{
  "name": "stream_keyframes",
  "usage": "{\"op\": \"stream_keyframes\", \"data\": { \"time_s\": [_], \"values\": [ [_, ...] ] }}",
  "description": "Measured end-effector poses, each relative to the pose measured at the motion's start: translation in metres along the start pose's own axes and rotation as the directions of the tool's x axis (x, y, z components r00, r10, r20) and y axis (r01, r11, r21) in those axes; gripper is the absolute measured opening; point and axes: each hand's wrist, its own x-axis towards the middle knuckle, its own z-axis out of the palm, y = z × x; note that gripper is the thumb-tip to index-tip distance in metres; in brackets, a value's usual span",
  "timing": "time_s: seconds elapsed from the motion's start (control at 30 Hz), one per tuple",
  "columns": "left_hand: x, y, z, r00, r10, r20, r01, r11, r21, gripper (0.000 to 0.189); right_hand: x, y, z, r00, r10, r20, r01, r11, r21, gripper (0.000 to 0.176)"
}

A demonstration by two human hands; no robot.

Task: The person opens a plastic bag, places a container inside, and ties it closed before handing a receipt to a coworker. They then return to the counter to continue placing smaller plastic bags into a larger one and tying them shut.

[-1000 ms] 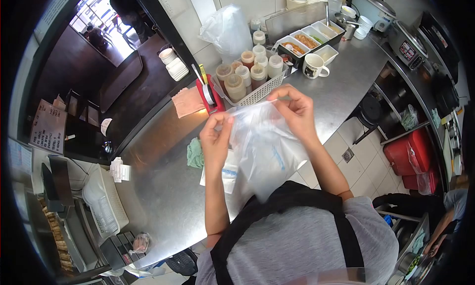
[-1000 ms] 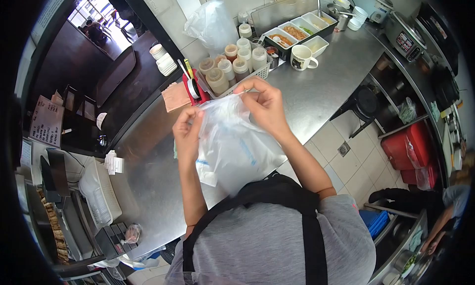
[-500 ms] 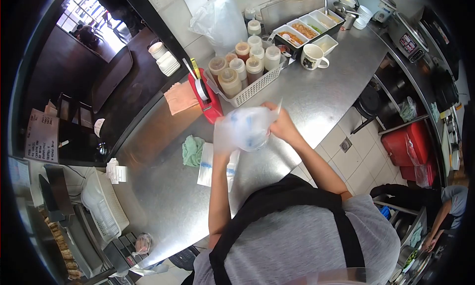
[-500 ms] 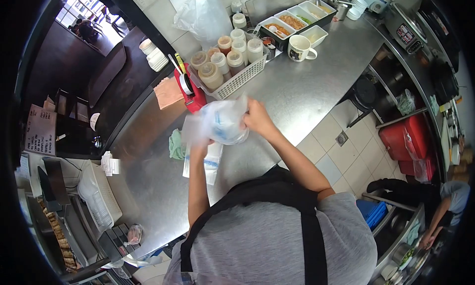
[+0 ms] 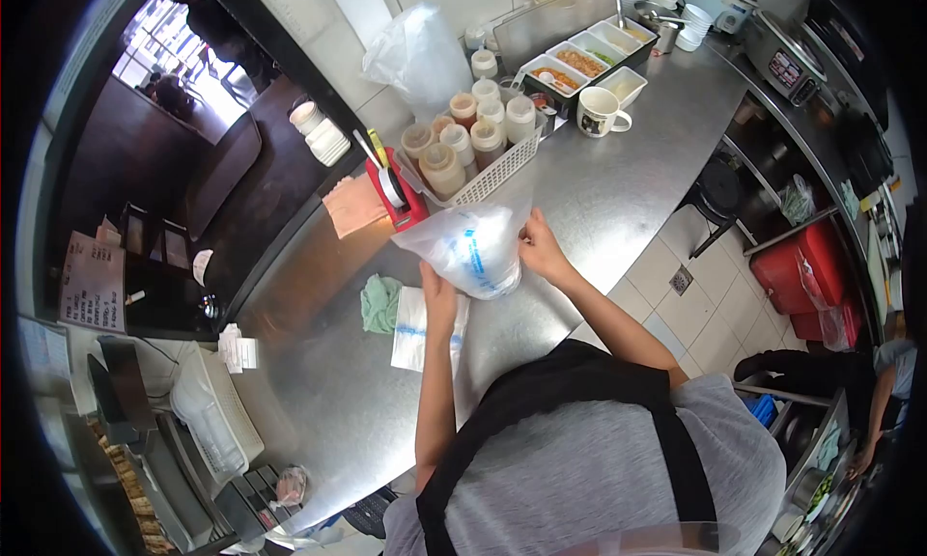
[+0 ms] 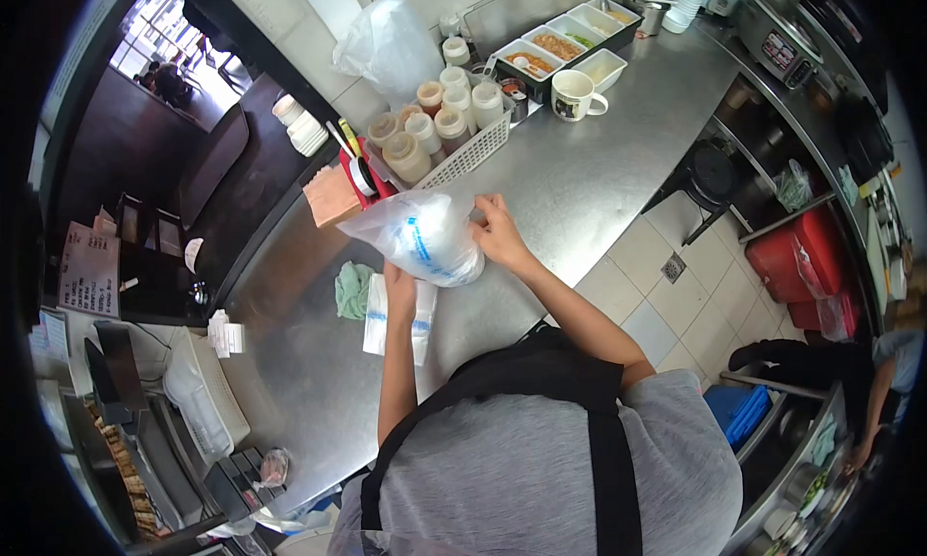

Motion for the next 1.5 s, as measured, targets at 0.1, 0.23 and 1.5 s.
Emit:
{"op": "stream_keyframes", "data": {
  "time_s": [0.1, 0.23, 1.5],
  "values": [
    [-0.004, 0.040, 0.000, 0.998, 0.063, 0.006, -0.056, 0.930, -0.364, 0.071, -0.002, 0.000, -0.006, 0.996, -0.004, 0.091, -0.030, 0.928, 0.372, 0.044],
    [0.003, 0.054, 0.005, 0.958, 0.187, 0.217, -0.174, 0.982, -0.079, 0.095, -0.021, -0.047, 0.002, 0.985, -0.172, 0.028, 0.099, 0.684, 0.723, 0.060],
    [-0.090, 0.004, -0.109, 0.991, 0.037, 0.126, -0.125, 0.560, 0.819, 0.024, -0.070, -0.032, -0.070, 0.992, 0.115, 0.051, -0.126, 0.936, 0.328, 0.059]
  ]
}}
